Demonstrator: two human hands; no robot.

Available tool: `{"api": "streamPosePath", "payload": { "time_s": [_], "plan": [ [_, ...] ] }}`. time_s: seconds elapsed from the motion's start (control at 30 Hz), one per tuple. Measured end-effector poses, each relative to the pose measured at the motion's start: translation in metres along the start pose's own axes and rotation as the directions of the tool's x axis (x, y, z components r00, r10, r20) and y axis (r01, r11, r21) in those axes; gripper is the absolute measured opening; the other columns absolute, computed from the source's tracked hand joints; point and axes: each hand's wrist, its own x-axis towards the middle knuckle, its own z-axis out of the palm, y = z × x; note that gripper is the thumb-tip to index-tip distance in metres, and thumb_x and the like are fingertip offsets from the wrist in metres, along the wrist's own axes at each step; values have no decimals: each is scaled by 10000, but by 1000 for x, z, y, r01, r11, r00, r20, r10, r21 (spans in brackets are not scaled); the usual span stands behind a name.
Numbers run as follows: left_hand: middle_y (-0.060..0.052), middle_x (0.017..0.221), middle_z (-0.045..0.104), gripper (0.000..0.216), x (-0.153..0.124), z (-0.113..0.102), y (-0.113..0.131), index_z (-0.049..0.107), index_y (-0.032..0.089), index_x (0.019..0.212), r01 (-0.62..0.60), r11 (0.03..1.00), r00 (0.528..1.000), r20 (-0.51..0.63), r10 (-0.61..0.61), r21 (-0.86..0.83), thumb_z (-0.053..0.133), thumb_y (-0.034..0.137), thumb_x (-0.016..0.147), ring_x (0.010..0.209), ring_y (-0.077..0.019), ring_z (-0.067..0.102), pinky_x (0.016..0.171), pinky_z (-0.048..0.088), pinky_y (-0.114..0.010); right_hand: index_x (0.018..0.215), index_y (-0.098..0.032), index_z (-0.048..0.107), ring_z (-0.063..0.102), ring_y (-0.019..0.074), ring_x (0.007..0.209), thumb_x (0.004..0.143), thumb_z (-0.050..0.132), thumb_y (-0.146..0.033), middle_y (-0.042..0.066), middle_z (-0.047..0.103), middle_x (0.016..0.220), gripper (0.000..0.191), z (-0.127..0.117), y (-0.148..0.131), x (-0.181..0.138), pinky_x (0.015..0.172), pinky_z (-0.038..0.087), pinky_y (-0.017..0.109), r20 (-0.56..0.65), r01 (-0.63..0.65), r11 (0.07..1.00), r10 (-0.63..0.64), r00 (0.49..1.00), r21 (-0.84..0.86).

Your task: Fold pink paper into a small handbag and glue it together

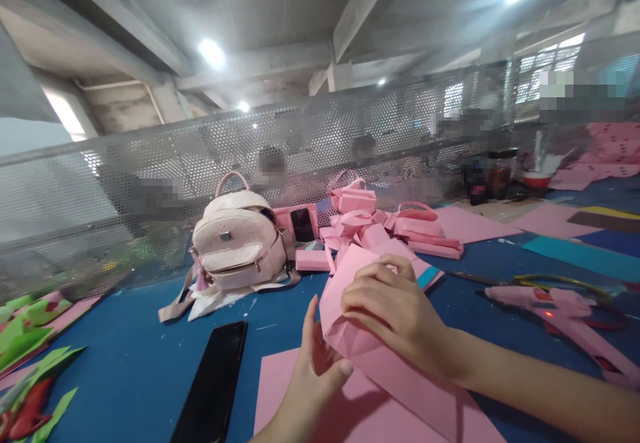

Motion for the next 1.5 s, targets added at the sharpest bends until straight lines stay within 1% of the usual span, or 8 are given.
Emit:
{"api": "streamPosePath", "payload": {
  "time_s": [0.17,0.33,0.53,0.77,1.0,1.27,1.4,1.5],
  "plan": [
    [-119,1394,573,837,-2,0,10,428,279,1400,-14,998,1000,-19,15,64,801,528,693,1250,-316,567,957,532,-413,890,-223,609,569,166,859,982,513,-191,-27,707,840,136,0,-3,1,920,267,357,12,45,998,-45,999,-44],
    [-119,1405,561,851,-2,0,15,440,278,1407,-33,999,999,2,33,30,817,511,681,1273,-326,545,996,510,-417,897,-224,626,552,170,880,977,513,-149,-40,719,851,157,-3,-5,2,944,248,373,32,105,989,-102,994,-105],
    [-142,1438,520,985,-3,1,21,393,252,1448,76,996,996,42,-77,38,835,565,625,1272,-353,533,1031,473,-459,912,-226,650,549,159,934,1032,423,-199,-50,739,903,258,0,-8,-4,982,233,377,-14,184,977,-187,982,-106],
    [-143,1451,502,939,-8,9,28,421,276,1437,158,986,987,47,-156,-45,856,495,634,1238,-369,553,870,555,-415,894,-191,636,554,150,906,1026,407,-139,-33,730,893,269,0,-8,-5,972,252,370,-3,186,978,-187,982,-97],
    [-174,1415,526,942,-11,11,26,380,250,1469,186,980,978,107,-178,-70,831,490,678,1138,-369,617,983,469,-496,933,-214,622,559,151,996,1012,439,-135,-46,734,992,214,1,-14,-6,986,268,373,24,194,976,-193,981,-103],
    [-176,1439,517,882,-16,19,35,352,230,1487,168,978,976,164,-147,-122,786,451,751,1326,-362,483,1079,403,-476,941,-238,638,561,141,959,981,492,-120,-70,723,941,192,-3,-17,-5,965,287,361,51,240,964,-235,971,-118],
    [-174,1427,525,934,-15,18,38,285,252,1521,190,979,972,154,-178,-67,774,468,755,1108,-354,643,912,519,-462,903,-252,636,577,150,897,998,463,-138,-62,732,933,228,-3,-17,-4,932,308,368,29,204,973,-202,979,-112],
    [-160,1432,518,959,-15,16,39,271,280,1527,194,980,974,129,-188,-36,789,460,740,905,-289,700,812,554,-423,904,-231,628,569,150,907,1014,457,-159,-47,735,959,215,-2,-16,-5,949,293,380,21,206,973,-205,978,-102]
  ]
}}
